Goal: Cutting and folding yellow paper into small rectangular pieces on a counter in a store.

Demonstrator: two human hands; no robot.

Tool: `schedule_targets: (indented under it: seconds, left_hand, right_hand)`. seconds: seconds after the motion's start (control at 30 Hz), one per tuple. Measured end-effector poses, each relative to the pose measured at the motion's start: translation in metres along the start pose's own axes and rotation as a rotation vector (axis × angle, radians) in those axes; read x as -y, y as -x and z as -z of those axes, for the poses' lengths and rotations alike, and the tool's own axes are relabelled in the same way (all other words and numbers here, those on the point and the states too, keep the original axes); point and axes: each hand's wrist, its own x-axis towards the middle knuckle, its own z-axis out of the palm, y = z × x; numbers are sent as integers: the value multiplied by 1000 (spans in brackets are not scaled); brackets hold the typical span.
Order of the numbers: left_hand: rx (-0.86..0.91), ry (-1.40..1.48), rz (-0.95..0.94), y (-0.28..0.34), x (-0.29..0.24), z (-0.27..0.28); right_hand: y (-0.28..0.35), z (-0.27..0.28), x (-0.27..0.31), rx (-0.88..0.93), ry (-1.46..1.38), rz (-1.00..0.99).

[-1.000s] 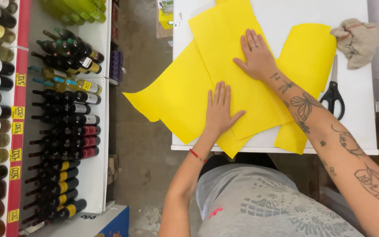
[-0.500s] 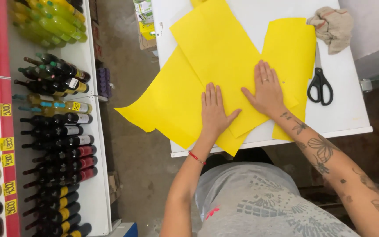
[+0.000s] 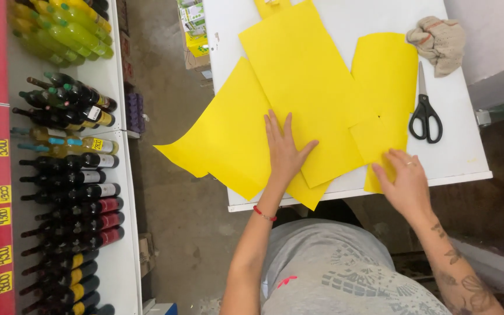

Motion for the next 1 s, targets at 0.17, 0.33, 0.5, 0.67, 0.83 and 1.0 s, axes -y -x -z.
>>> schedule_targets:
  seconds: [0.17, 0.33, 0.5, 0.67, 0.83, 1.0]
  left_hand:
    - [-235, 582, 264, -23, -4, -16]
    - [-338, 973, 632, -49, 7, -24]
    - [-133, 896, 512, -47, -10, 4]
    - [-263, 1445, 477, -24, 21, 16]
    - [-377, 1825, 576, -3, 43, 21]
    - [-55, 2377, 143, 2, 66, 5]
  right_hand:
    - [-75, 58, 54, -160, -285, -26]
    - [-151, 29, 37, 18, -232, -80]
    - [-189, 25, 9, -192, 38, -92]
    - [-217, 40, 15, -44, 88, -299]
    - [-229, 25, 17, 108, 226, -374]
    - [-224, 34, 35, -11, 162, -449]
